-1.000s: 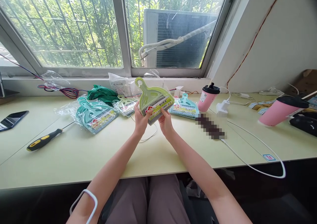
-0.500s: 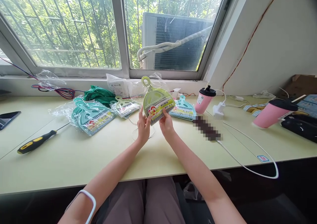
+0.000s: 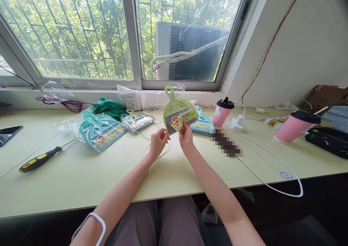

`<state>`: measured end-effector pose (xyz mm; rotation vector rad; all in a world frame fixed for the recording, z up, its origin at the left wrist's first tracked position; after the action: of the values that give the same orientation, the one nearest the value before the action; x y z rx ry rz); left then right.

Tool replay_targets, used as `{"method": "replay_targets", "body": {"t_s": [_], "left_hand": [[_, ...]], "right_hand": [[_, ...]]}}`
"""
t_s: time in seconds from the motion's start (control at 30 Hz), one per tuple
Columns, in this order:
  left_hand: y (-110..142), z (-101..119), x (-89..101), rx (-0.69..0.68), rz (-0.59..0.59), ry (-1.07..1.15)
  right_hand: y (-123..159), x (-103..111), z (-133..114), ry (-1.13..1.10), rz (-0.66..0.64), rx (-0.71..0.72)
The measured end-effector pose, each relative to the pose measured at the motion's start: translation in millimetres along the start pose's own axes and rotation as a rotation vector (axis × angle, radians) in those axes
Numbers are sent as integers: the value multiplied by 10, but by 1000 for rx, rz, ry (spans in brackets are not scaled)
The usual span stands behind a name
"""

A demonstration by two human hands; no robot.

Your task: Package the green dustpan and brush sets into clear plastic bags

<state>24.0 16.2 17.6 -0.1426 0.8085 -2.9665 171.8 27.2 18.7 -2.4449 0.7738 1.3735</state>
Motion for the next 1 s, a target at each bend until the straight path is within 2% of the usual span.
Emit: {"method": "replay_targets", "body": {"t_s": [0.13, 0.37, 0.57, 0.7, 0.8, 0.9, 1.0], "left_hand": [[32, 28, -21, -98, -10, -181], [48, 49, -22, -129, -17, -248], [55, 94, -40, -353, -72, -376], [123, 175, -10, -570, 62, -471], [141, 299, 116, -721, 270, -448], [100, 452, 276, -753, 490, -404], [31, 588, 312, -739, 501, -411]], "right_hand": [[-41, 35, -15, -21, 37, 11], [-32, -17, -70, -10, -31, 17], [-57, -14, -128, 51, -29, 41], [-50, -31, -122, 61, -62, 45], [-24, -57, -110, 60, -95, 46], [-1, -71, -89, 89, -120, 59], [40, -95, -22, 179, -185, 59]]}}
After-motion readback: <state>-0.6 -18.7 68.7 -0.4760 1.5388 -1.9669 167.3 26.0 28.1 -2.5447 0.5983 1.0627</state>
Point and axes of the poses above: each hand's wrist, its own y-axis away from the middle knuckle, its own x-axis out of the back of the hand, z = x × y, the point moved 5 cm from there along -y, towards the middle knuckle, and after that the axes turned 10 degrees about z, right-handed, at the moved point
